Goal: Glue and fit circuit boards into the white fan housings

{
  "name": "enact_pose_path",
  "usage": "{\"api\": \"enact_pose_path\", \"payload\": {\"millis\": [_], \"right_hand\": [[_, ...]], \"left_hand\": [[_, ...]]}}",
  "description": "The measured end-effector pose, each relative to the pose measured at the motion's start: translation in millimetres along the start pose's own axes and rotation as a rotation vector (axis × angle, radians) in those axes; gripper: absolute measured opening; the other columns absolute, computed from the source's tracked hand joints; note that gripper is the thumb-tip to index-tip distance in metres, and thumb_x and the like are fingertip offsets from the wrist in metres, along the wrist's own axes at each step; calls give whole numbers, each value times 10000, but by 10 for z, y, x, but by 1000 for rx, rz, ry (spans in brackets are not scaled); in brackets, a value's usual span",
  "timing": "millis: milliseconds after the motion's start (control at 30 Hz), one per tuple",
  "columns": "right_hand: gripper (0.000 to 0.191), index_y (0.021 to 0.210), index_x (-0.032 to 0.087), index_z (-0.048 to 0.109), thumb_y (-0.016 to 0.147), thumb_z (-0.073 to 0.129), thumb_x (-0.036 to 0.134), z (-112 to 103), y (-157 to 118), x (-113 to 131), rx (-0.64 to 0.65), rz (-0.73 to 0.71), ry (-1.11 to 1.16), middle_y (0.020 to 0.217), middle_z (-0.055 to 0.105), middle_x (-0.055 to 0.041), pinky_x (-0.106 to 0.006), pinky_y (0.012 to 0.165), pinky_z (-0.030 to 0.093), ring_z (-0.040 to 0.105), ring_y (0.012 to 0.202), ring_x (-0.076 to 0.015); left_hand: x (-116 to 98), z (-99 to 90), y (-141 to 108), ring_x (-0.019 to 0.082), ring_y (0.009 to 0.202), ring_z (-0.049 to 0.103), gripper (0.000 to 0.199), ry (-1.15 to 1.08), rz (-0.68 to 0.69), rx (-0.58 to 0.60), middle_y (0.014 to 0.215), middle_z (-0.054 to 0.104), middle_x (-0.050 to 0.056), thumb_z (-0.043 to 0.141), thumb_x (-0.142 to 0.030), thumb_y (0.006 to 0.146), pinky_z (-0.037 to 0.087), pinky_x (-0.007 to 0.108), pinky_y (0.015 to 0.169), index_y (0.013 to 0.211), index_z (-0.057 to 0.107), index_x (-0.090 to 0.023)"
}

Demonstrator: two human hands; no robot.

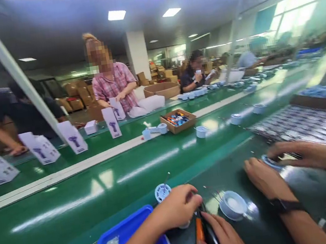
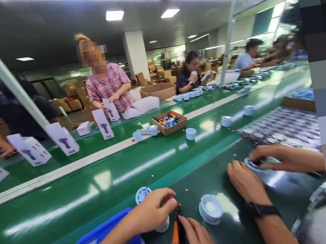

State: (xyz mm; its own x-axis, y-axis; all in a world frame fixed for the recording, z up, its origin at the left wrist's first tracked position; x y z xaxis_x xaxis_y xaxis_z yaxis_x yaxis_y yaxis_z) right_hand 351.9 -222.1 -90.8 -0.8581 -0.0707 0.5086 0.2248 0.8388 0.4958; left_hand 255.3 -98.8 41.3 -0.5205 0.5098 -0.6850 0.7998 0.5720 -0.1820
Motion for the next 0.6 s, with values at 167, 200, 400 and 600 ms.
{"api": "enact_pose_path", "payload": {"millis": [167,200,400,600], "right_hand": [[341,1163,166,568,846,533,286,-118,91,261,-42,137,-24,984,705,-89,-402,723,597,681,865,-250],[331,1151,159,572,842,524,270,-127,104,297,-46,156,-10,963,705,-90,-407,716,596,679,852,-251],[355,1180,146,564,844,463,205,-161,91,269,45,276,92,1013,665,-100,-350,775,582,670,903,-218],[359,1221,197,544,873,475,247,-228,58,258,109,385,199,1085,634,-83,-351,854,549,638,981,-214]], "left_hand": [[-4,-69,-169,231,1157,513,375,115,38,4,1222,603,96,532,-318,842,387,358,1020,1179,597,-165],[-3,-60,-204,239,1205,471,401,153,40,6,1263,574,99,573,-284,810,354,369,1053,1195,592,-171],[64,20,-261,346,1249,414,562,350,-8,21,1311,533,172,641,-93,688,304,519,1055,1245,577,-136],[46,-107,-313,288,1177,480,442,356,19,-6,1243,594,97,621,-123,747,324,473,1045,1184,602,-189]]}}
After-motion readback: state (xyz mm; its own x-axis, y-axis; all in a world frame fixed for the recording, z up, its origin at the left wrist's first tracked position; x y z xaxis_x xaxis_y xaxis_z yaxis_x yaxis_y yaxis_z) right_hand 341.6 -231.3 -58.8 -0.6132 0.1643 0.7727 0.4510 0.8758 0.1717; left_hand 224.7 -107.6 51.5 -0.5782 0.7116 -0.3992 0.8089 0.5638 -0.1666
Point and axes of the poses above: each hand's wrist, its own y-axis towards the middle knuckle, its own z-axis out of the palm, x = y × z, the point moved 3 cm from there along y, towards the middle knuckle
